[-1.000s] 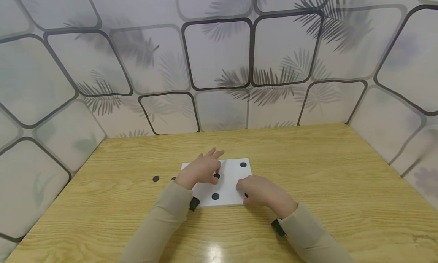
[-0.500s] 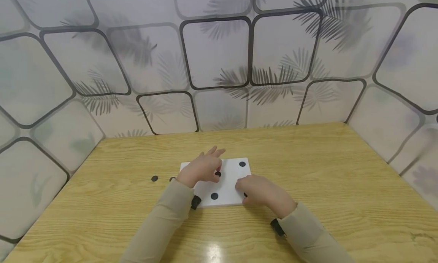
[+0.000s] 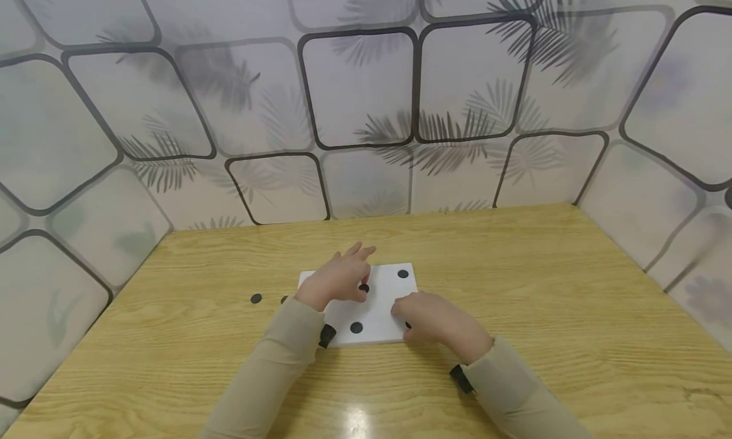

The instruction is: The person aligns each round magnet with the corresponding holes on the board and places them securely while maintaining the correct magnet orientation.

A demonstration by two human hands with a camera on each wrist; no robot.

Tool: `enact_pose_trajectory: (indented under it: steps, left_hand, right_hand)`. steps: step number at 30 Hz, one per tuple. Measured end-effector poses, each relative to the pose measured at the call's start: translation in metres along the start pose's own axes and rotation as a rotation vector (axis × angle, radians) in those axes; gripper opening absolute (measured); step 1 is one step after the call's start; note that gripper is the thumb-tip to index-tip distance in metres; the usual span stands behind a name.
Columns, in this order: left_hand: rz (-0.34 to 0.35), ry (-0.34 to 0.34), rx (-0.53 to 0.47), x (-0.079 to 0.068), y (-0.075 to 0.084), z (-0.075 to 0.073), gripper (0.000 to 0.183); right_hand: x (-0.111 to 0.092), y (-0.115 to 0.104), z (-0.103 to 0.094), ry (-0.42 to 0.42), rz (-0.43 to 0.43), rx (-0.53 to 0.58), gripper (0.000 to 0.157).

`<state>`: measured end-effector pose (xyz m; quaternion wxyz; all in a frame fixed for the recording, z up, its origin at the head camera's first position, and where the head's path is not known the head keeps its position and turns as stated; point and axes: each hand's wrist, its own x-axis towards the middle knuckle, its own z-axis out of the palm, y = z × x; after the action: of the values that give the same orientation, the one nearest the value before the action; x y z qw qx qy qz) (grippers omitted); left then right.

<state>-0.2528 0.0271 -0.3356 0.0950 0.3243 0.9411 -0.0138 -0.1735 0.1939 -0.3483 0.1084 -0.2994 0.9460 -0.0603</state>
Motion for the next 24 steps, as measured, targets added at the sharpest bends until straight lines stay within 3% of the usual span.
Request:
enact_pose_trajectory:
  steps: [24]
  left_hand:
    - [-0.042,-0.005,-0.017,0.011,-0.018,0.001,0.016]
  right_hand:
    - [0.001,0.001,0.001,0.021,-0.026,-0.026,0.03]
